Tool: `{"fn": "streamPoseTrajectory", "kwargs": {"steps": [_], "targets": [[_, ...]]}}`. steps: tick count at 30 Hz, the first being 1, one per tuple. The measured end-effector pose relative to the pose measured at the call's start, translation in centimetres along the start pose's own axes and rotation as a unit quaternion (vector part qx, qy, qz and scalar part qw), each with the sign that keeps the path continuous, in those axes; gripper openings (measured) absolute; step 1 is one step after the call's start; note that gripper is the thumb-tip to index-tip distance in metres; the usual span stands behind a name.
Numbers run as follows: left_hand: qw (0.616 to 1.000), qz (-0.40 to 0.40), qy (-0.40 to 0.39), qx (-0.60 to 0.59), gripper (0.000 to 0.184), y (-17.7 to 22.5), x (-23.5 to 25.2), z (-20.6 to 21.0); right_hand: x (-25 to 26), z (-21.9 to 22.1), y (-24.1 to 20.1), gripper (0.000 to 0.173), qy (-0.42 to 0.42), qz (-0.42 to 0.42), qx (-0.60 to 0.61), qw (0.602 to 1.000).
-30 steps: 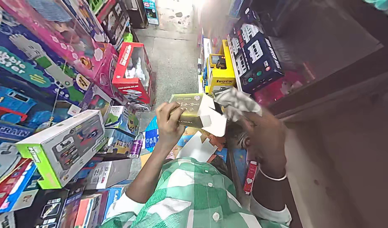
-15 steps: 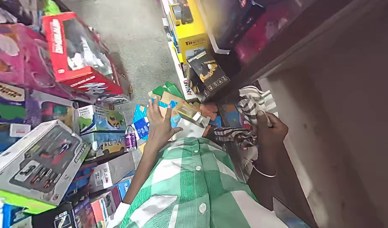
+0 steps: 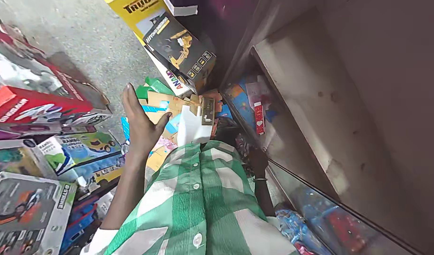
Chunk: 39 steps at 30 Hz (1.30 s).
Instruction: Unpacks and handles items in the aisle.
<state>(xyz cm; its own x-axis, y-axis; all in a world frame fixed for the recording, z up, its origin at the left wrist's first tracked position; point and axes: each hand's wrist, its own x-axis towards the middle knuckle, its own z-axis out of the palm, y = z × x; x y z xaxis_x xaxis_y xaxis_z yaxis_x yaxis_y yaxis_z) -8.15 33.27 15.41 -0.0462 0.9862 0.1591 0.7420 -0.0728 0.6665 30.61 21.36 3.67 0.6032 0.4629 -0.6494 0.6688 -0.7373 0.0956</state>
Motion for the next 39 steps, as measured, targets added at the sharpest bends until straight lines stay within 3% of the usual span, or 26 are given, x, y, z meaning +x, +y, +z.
{"fn": "streamPoseTrajectory", "kwargs": {"steps": [5,11,13,15,20,22,24,27,30,31,33,35,36,37,39], "targets": [[0.998,-0.022,-0.039,-0.039,0.106,-0.2,-1.1,0.1,5.1,0.5,-0.4,0.053,0.007,-0.043,-0.009,0.999],[0.996,-0.069,-0.059,-0.009,0.098,-1.5,-2.5,-1.4,14.6,1.3,-2.8,0.056,-0.037,-0.162,-0.119,0.979],[0.995,-0.069,-0.068,-0.002,0.095,-0.9,-2.5,-1.8,17.1,1.6,-3.1,0.064,-0.047,-0.164,-0.163,0.972],[0.996,-0.063,-0.070,-0.006,0.093,-0.8,-2.7,-2.4,17.7,1.3,-3.2,0.074,-0.035,-0.126,-0.162,0.978],[0.995,-0.088,-0.050,-0.023,0.088,-2.4,-4.0,-3.3,15.8,-1.3,-3.3,0.062,-0.003,-0.085,-0.131,0.988],[0.991,-0.103,-0.029,-0.084,0.082,-2.9,-4.7,-3.6,14.1,-2.6,-3.2,0.054,0.025,-0.095,-0.113,0.989],[0.963,-0.163,0.017,-0.216,0.069,-2.5,-5.5,-3.8,12.1,-4.4,-2.8,0.048,0.049,-0.152,-0.098,0.982],[0.920,-0.226,0.057,-0.314,0.052,-2.6,-5.4,-3.8,8.3,-6.8,-3.5,0.038,0.087,-0.335,-0.098,0.933],[0.912,-0.259,-0.063,-0.312,0.053,-2.6,-5.4,-2.4,2.6,-9.1,-5.8,0.027,0.078,-0.501,0.048,0.860],[0.907,-0.256,-0.128,-0.309,0.060,-2.4,-4.8,-1.9,1.1,-9.8,-7.5,0.025,0.048,-0.538,0.136,0.831],[0.889,-0.216,-0.270,-0.300,0.090,-1.4,-3.0,-1.7,-2.3,-11.4,-11.1,0.022,-0.053,-0.574,0.283,0.767],[0.876,-0.115,-0.333,-0.329,0.125,0.2,-1.4,-1.9,-5.0,-13.3,-14.4,0.019,-0.139,-0.597,0.344,0.711],[0.863,-0.070,-0.311,-0.392,0.128,1.2,-0.8,-1.9,-6.1,-14.2,-16.0,0.017,-0.176,-0.609,0.347,0.691],[0.836,-0.045,-0.261,-0.481,0.119,2.0,-0.2,-1.7,-7.2,-14.9,-17.7,0.016,-0.205,-0.623,0.341,0.674],[0.765,-0.056,-0.132,-0.628,0.079,3.7,0.4,-1.6,-9.4,-15.4,-20.9,0.015,-0.244,-0.640,0.325,0.652]]}}
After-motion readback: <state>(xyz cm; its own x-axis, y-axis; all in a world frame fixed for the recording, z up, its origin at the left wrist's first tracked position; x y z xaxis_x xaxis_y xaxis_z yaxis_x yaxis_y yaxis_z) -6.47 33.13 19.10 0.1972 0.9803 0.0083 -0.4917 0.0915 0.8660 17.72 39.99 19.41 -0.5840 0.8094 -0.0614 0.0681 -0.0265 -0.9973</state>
